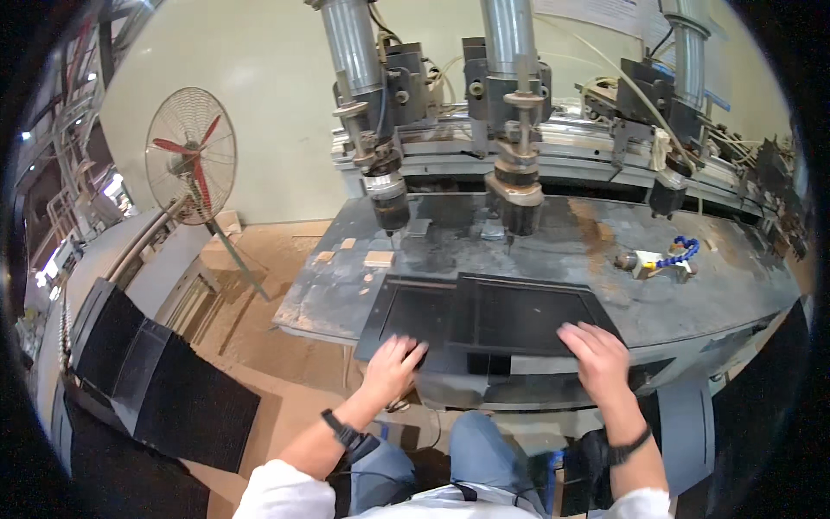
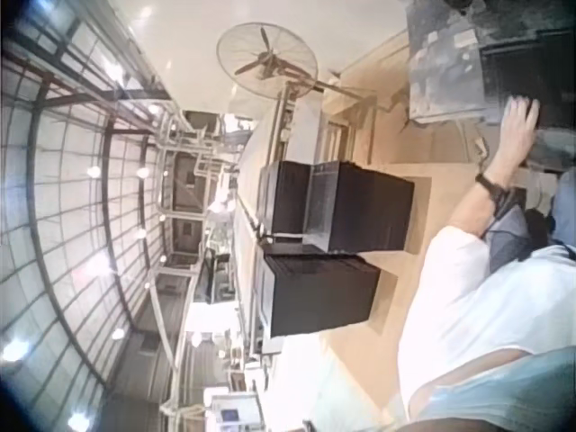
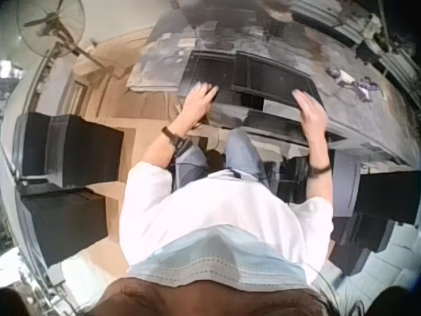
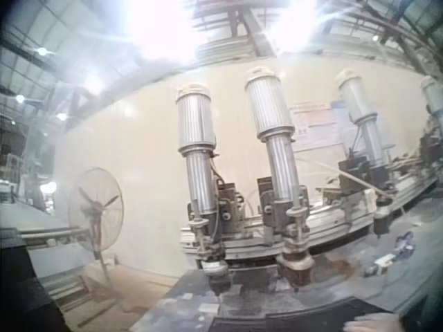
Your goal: Manually process black rectangular panels on a woodworking machine and stack them.
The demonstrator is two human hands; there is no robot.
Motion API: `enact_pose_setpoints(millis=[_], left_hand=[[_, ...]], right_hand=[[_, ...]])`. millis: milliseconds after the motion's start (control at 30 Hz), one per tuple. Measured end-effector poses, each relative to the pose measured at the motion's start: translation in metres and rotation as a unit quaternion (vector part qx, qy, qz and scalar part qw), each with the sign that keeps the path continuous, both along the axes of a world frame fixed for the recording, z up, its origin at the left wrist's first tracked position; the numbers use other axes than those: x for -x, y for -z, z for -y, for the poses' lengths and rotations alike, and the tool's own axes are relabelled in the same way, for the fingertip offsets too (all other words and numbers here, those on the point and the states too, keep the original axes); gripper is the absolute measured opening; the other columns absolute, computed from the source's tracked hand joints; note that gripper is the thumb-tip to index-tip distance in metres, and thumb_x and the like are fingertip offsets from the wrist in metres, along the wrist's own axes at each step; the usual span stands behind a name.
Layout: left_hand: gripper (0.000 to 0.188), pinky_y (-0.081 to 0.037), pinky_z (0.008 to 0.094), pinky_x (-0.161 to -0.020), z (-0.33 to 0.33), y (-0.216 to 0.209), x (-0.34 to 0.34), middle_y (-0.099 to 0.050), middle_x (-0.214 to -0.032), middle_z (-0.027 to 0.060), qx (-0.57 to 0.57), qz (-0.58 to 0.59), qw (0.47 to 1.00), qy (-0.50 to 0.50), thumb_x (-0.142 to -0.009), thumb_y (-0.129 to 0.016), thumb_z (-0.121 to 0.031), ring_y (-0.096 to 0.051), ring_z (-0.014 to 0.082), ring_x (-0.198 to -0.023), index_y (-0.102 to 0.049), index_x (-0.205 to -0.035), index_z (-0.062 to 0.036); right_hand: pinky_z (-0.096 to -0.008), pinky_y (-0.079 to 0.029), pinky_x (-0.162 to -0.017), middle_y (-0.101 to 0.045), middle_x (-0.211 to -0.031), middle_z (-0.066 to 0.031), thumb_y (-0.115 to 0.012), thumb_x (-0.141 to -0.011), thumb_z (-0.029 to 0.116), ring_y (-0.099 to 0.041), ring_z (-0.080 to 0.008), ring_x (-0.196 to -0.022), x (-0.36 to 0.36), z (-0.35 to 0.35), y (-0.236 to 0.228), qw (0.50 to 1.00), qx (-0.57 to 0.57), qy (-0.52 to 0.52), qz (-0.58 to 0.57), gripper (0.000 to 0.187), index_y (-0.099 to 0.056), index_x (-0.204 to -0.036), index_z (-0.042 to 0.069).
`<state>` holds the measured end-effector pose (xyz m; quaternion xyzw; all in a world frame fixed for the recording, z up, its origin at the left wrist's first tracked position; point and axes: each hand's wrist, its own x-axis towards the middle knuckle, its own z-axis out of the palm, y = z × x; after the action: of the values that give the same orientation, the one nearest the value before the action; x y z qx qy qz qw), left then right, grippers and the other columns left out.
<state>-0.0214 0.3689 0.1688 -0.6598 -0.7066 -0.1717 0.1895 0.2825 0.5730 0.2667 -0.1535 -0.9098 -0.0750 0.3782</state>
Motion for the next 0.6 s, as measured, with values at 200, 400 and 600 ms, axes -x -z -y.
enact_pose_setpoints(millis=[200, 400, 600], left_hand=[[0.036, -0.052, 0.0299, -0.077, 0.164, -0.061, 0.014, -0.058, -0.097, 0.0016, -0.021, -0.124, 0.992, 0.019, -0.071, -0.062, -0.011, -0.058, 0.0182, -0.09, -0.064, -0.107, -0.0125], [0.02, -0.053, 0.0314, -0.066, 0.305, -0.161, -0.015, -0.064, -0.086, 0.0039, -0.007, -0.316, 0.93, -0.186, -0.073, -0.067, -0.007, -0.059, 0.0202, -0.076, -0.064, -0.091, -0.013], [0.031, -0.05, 0.0359, -0.078, 0.385, -0.189, 0.016, -0.063, -0.1, 0.0077, -0.017, -0.302, 0.835, -0.459, -0.074, -0.058, -0.004, -0.06, 0.0263, -0.09, -0.063, -0.105, -0.0045]], right_hand=[[-0.0422, -0.046, -0.094, -0.061, -0.116, -0.0089, -0.067, -0.077, 0.02, -0.056, -0.0305, -0.11, 0.126, -0.043, 0.068, 0.997, -0.001, -0.034, 0.064, 0.04, -0.059, -0.114, 0.009], [-0.0413, -0.043, -0.098, -0.062, -0.119, -0.0081, -0.067, -0.077, 0.029, -0.055, -0.0294, -0.114, 0.194, -0.068, 0.087, 0.99, 0.067, -0.06, 0.105, 0.042, -0.062, -0.113, 0.008], [-0.0491, -0.032, -0.106, -0.057, -0.126, -0.0089, -0.07, -0.076, 0.025, -0.046, -0.0316, -0.124, 0.201, -0.055, 0.084, 0.988, 0.101, 0.002, 0.114, 0.047, -0.06, -0.118, 0.009]])
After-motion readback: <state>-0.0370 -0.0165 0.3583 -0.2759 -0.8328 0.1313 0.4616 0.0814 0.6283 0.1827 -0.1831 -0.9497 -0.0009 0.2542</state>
